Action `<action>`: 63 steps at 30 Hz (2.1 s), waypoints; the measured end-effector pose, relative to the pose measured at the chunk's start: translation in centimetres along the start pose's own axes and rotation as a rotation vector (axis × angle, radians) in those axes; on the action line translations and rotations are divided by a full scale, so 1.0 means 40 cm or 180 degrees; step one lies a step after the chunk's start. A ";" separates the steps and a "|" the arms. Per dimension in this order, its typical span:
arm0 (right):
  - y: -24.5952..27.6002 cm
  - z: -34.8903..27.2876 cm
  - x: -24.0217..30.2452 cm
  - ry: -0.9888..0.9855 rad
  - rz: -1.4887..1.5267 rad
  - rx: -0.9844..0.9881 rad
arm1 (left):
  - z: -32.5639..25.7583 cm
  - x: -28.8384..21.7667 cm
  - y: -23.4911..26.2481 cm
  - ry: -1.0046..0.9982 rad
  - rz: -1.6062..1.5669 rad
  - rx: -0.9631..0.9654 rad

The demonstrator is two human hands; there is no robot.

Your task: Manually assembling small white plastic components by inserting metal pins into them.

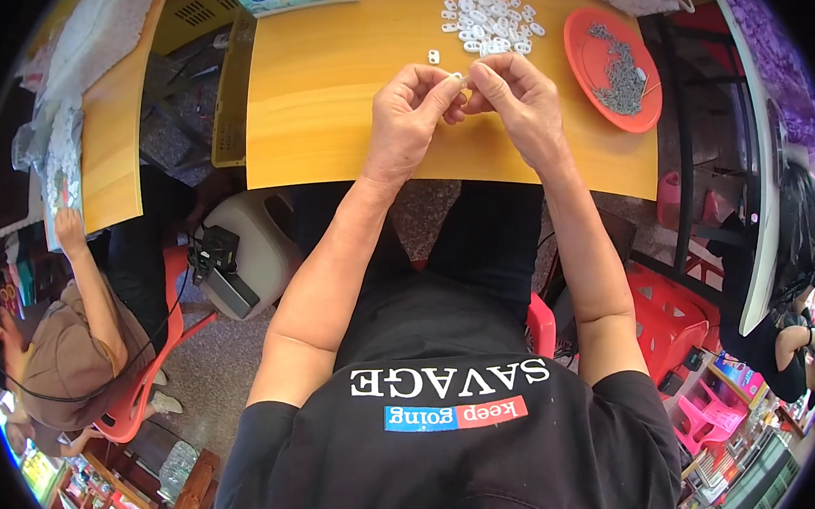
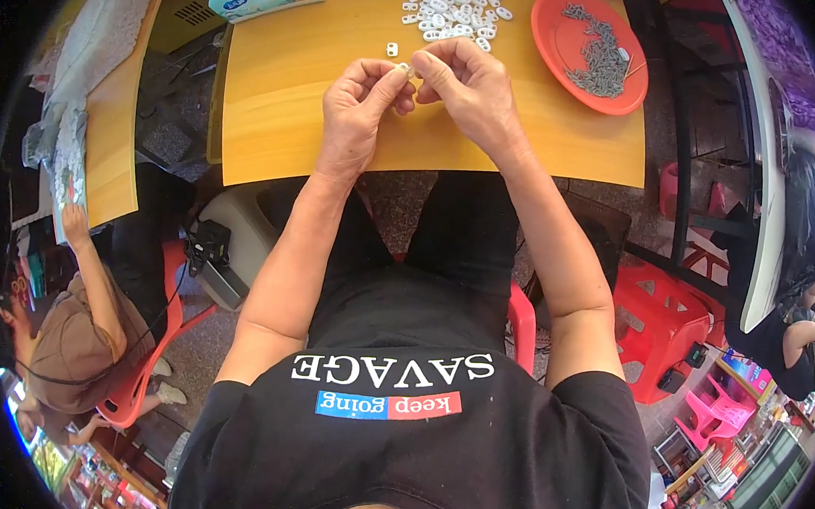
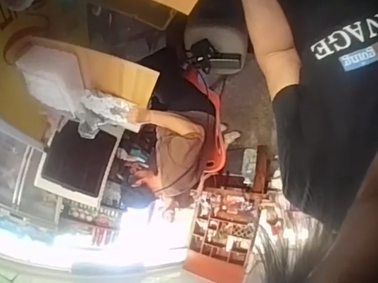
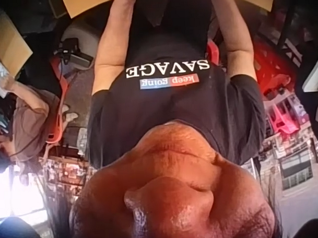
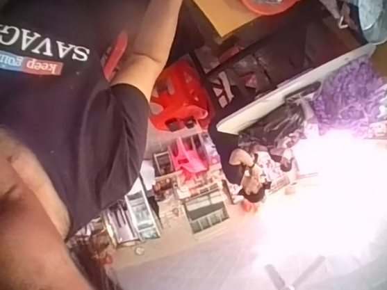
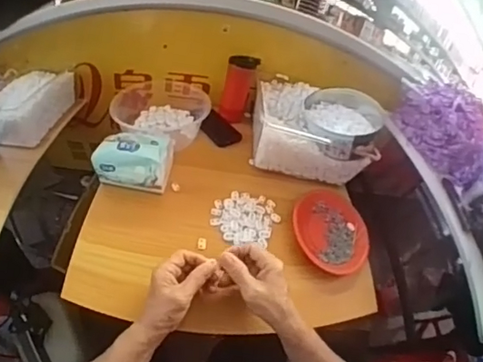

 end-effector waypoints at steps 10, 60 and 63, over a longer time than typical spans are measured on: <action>-0.014 -0.023 -0.028 0.0451 -0.0229 -0.0220 | -0.008 -0.002 -0.009 0.0023 0.0042 0.0193; 0.041 -0.005 0.011 -0.0657 0.0814 -0.0115 | -0.001 0.006 0.002 -0.0059 -0.0343 -0.0006; 0.035 -0.009 0.016 -0.0683 0.1044 -0.0144 | -0.002 0.007 0.005 -0.0012 -0.0286 0.0105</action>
Point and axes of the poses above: each hand's wrist, its own z-axis towards the middle knuckle, its own y-axis out of the back of the hand, x = y × z, the point moved 1 cm from there along z, towards the middle knuckle, and after that the axes turned 2 degrees about -x, right-handed, at the moved point
